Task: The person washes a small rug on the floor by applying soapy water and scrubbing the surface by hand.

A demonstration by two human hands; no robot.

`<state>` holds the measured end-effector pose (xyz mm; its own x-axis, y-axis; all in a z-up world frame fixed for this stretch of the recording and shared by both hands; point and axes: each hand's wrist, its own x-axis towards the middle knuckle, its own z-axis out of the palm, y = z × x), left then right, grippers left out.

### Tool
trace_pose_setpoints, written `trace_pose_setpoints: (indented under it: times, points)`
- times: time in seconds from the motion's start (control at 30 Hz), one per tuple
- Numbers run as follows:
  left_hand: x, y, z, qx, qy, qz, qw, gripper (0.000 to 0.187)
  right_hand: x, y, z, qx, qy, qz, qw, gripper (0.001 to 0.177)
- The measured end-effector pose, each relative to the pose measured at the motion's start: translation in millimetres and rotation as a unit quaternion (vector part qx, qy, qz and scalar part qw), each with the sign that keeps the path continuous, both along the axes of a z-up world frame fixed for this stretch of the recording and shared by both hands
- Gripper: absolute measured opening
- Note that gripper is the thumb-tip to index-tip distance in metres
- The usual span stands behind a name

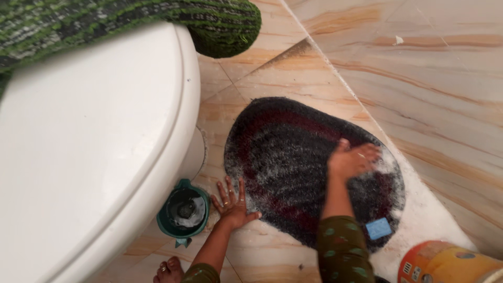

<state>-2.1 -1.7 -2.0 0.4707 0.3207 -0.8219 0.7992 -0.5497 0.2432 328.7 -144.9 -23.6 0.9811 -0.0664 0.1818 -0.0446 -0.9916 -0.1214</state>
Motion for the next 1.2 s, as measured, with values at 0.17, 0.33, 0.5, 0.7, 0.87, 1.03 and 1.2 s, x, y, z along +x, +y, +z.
trace_pose_setpoints:
  times: [0.17,0.33,0.5,0.7,0.87,1.03,1.2]
  points:
    - [2.1,-3.6,-1.2,0.019,0.011,0.0,1.0,0.143,-114.4,90.3,-18.9,0.117,-0.01,0.332,0.936,0.074]
    - [3.6,-3.2,-6.4,0.018,0.002,0.0,1.0,0.143,-170.1,94.3,15.4,-0.082,0.129,0.549,0.822,0.089]
    - [-0.5,-5.6,-13.7,0.027,0.003,-0.007,1.0,0.145,-101.1,-8.4,18.8,-0.017,0.067,0.39,0.918,0.095]
    - [-0.4,-10.6,-16.2,0.044,0.002,-0.007,0.999,0.145,-46.3,-94.7,-27.7,-0.002,0.077,0.108,0.991,0.093]
    - [-2.0,-12.4,-19.5,0.057,-0.009,0.002,0.998,0.146,-139.5,-13.3,-35.4,-0.025,0.112,0.221,0.969,0.061]
    - [-6.0,-13.5,-23.0,0.075,-0.032,0.004,0.997,0.148,-237.9,-3.1,7.8,0.021,0.074,0.459,0.885,0.081]
    - [-1.8,-12.4,-18.5,0.063,-0.021,0.006,0.998,0.145,-180.6,-92.0,39.6,-0.004,0.236,0.321,0.917,0.088]
